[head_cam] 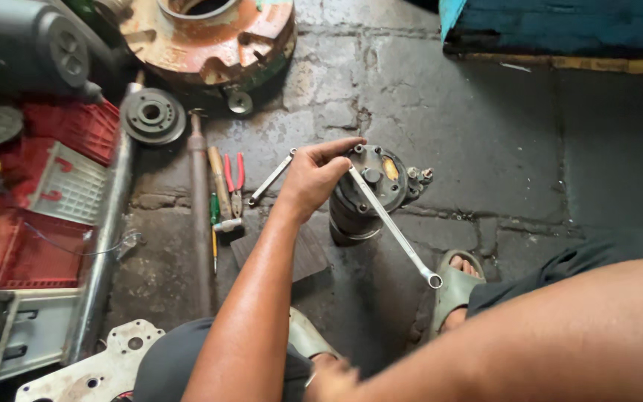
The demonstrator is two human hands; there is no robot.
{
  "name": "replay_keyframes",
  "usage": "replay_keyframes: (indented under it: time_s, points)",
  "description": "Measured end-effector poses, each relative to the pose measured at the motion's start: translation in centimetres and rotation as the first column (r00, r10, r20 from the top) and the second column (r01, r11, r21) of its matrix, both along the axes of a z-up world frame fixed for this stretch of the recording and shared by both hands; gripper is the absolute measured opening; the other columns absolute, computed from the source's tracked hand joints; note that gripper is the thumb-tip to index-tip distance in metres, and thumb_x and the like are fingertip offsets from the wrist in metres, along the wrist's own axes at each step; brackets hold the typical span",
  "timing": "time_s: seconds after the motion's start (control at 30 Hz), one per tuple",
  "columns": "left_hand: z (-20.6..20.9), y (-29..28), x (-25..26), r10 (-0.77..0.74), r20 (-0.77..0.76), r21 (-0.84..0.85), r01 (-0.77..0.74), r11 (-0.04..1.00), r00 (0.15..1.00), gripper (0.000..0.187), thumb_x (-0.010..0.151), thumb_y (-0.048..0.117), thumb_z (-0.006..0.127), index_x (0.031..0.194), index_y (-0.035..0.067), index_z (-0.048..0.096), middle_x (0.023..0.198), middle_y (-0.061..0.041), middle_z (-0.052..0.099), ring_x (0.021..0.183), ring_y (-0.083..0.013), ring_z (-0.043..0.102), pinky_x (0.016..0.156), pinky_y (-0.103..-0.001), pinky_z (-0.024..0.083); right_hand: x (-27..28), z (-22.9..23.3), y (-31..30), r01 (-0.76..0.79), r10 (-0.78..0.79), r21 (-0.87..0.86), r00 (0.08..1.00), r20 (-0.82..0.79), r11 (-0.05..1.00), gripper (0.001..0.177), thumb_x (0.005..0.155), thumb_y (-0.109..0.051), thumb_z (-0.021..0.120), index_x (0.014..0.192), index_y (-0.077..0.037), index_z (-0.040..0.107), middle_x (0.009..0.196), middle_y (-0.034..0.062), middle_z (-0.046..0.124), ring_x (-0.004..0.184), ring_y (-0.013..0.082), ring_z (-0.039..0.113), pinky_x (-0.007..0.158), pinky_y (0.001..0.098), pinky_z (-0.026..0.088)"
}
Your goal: The person uses a wrench to tighten bolts on a cylindrical mechanical part. They rotate the part and adjust the bolts multiple times while sitting on the floor.
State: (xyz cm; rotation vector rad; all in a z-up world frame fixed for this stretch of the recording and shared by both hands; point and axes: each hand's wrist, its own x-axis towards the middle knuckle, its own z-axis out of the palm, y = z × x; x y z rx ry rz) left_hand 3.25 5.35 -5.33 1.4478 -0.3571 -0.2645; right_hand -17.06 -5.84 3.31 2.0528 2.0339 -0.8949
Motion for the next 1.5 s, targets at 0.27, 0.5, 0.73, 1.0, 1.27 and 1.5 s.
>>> replay_keyframes:
  time_s: [0.27,0.5,0.73,1.0,1.27,1.5]
  points:
    - [0.2,0.3,0.2,0.004,-0.011,-0.035,-0.005,0.999,1.000,0.042,0.086,0.002,0.061,0.126,-0.001,0.071,0.109,-0.001,0.075,0.097,-0.0069,0.066,0.087,-0.022,0.054,0.3,0.4,-2.8,0.074,-0.079,0.212,0.997,0.014,0.974,0.021,0.083,-0.027,0.064,0.069,-0.013,0.068,0.070,0.0063,0.063,0.074,0.0286,0.064,0.084,0.0445,0.046]
    - [-0.6,0.0,-1.2,-0.067,-0.124,-0.149,0.048,0.988,0.990,0.045,0.085,-0.002,0.060,0.129,-0.003,0.071,0.112,-0.003,0.072,0.099,-0.0093,0.065,0.086,-0.025,0.052,1.1,4.3,-4.0,0.299,-0.399,0.445,0.904,0.151,0.844,0.021,0.082,-0.028,0.066,0.087,-0.008,0.069,0.074,0.0066,0.061,0.072,0.0292,0.062,0.077,0.0448,0.046]
    - [-0.3,-0.2,-1.5,-0.027,-0.116,-0.169,0.007,0.986,0.993,0.043,0.086,-0.003,0.060,0.128,-0.004,0.070,0.117,-0.004,0.073,0.104,-0.0088,0.067,0.091,-0.023,0.053,4.8,9.0,-7.5,0.654,-0.827,0.509,0.475,0.301,0.560,0.031,0.083,-0.033,0.071,0.097,-0.006,0.070,0.088,0.0122,0.064,0.077,0.0334,0.064,0.069,0.0479,0.049]
    - [0.0,-0.5,-1.9,0.001,-0.115,-0.131,-0.016,0.991,0.993,0.046,0.085,-0.002,0.059,0.130,-0.001,0.070,0.119,-0.005,0.074,0.105,-0.0084,0.066,0.093,-0.023,0.052,0.1,2.4,-9.4,0.363,-0.869,0.807,-0.014,-0.495,-0.466,0.019,0.111,-0.016,0.055,0.107,0.002,0.060,0.109,0.0159,0.061,0.103,0.0226,0.061,0.096,0.0352,0.049]
    - [0.3,0.0,-2.0,0.055,0.006,-0.004,-0.055,0.998,0.998,0.046,0.086,0.001,0.059,0.130,0.001,0.070,0.112,-0.002,0.075,0.098,-0.0054,0.065,0.088,-0.021,0.052,10.8,3.1,-12.8,0.632,-0.998,0.774,-0.003,-0.058,-0.047,0.025,0.099,-0.030,0.065,0.095,-0.007,0.072,0.091,0.0183,0.072,0.077,0.0367,0.068,0.068,0.0481,0.053]
    - [-0.2,-0.5,-2.3,0.063,-0.133,-0.045,-0.070,0.997,0.989,0.048,0.087,0.001,0.060,0.133,0.002,0.074,0.090,0.003,0.064,0.072,-0.0030,0.048,0.061,-0.020,0.039,16.0,4.3,-13.5,0.885,-0.953,0.353,0.276,0.125,0.303,0.025,0.091,-0.040,0.067,0.097,-0.020,0.079,0.084,0.0115,0.075,0.075,0.0354,0.070,0.066,0.0486,0.055]
